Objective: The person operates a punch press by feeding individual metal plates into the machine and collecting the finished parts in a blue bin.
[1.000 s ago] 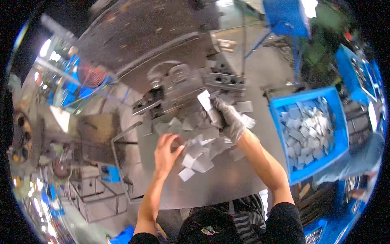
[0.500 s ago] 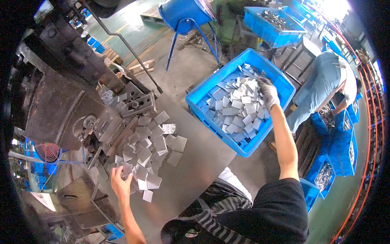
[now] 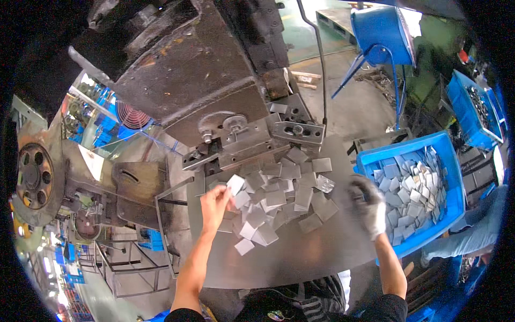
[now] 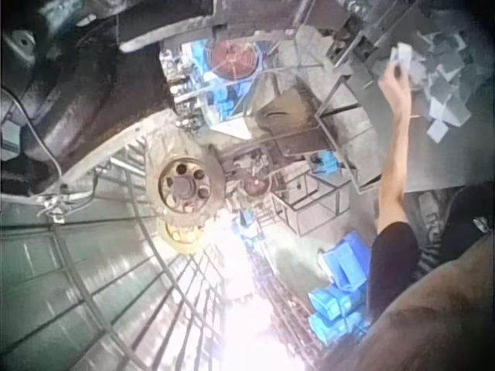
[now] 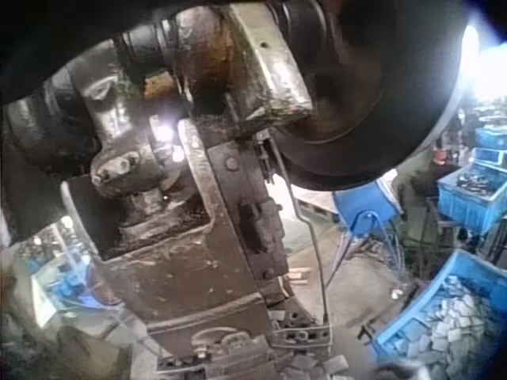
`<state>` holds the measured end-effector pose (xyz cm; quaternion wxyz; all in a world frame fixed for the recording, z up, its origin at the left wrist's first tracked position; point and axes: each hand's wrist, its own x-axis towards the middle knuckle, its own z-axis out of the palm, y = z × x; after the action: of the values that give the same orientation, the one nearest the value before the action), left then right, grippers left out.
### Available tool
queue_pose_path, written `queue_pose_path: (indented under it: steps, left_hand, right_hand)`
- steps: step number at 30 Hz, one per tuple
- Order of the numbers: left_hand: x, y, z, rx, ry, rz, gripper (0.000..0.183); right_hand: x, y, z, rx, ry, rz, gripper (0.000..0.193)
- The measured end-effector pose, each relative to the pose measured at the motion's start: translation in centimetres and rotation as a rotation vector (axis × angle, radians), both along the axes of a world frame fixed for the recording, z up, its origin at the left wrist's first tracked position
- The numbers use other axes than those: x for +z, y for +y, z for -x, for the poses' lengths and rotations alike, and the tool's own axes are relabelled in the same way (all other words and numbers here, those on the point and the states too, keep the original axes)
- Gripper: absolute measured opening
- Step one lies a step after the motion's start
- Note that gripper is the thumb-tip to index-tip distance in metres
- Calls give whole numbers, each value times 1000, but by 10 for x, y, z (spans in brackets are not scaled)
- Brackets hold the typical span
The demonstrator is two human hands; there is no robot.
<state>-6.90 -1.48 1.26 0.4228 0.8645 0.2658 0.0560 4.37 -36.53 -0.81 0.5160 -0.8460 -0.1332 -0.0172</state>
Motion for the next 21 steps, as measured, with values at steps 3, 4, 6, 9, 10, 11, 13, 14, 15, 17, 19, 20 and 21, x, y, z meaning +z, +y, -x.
queue_pose_path:
  steps: [3,4,6,9,10,11,13,14,15,17,19,20,21]
  left_hand:
    - [3,12,-32,124,-286,604,21]
    - [4,8,-49,134,-313,676,22]
    - [1,10,-75,157,-358,791,22]
    - [-6,14,-97,221,-324,801,24]
    - [-6,10,-102,241,-307,782,22]
    - [-8,8,-108,241,-305,788,22]
    - [-11,10,-110,230,-304,849,20]
    - [-12,11,-112,230,-307,884,20]
    - [-11,11,-114,233,-306,883,20]
    - [-9,4,-121,266,-339,987,19]
    - [-12,0,-122,272,-358,991,17]
    - [-12,-2,-123,309,-392,1005,19]
    - [-14,-3,-121,354,-427,1017,21]
  right_hand:
    - [5,62,-9,186,-176,325,46]
    - [-10,75,-17,190,-207,453,47]
    - [-16,98,-15,190,-256,647,49]
    - [-23,121,3,263,-305,633,53]
    - [-18,124,11,327,-285,612,54]
    - [-9,128,18,391,-264,590,54]
    - [6,134,25,493,-244,514,54]
    - [14,138,25,521,-261,455,54]
    - [19,141,22,548,-283,396,54]
    - [-1,146,11,422,-335,449,54]
    - [-5,152,7,406,-345,526,55]
    - [-4,154,10,430,-372,493,54]
    - [-4,158,15,436,-371,493,54]
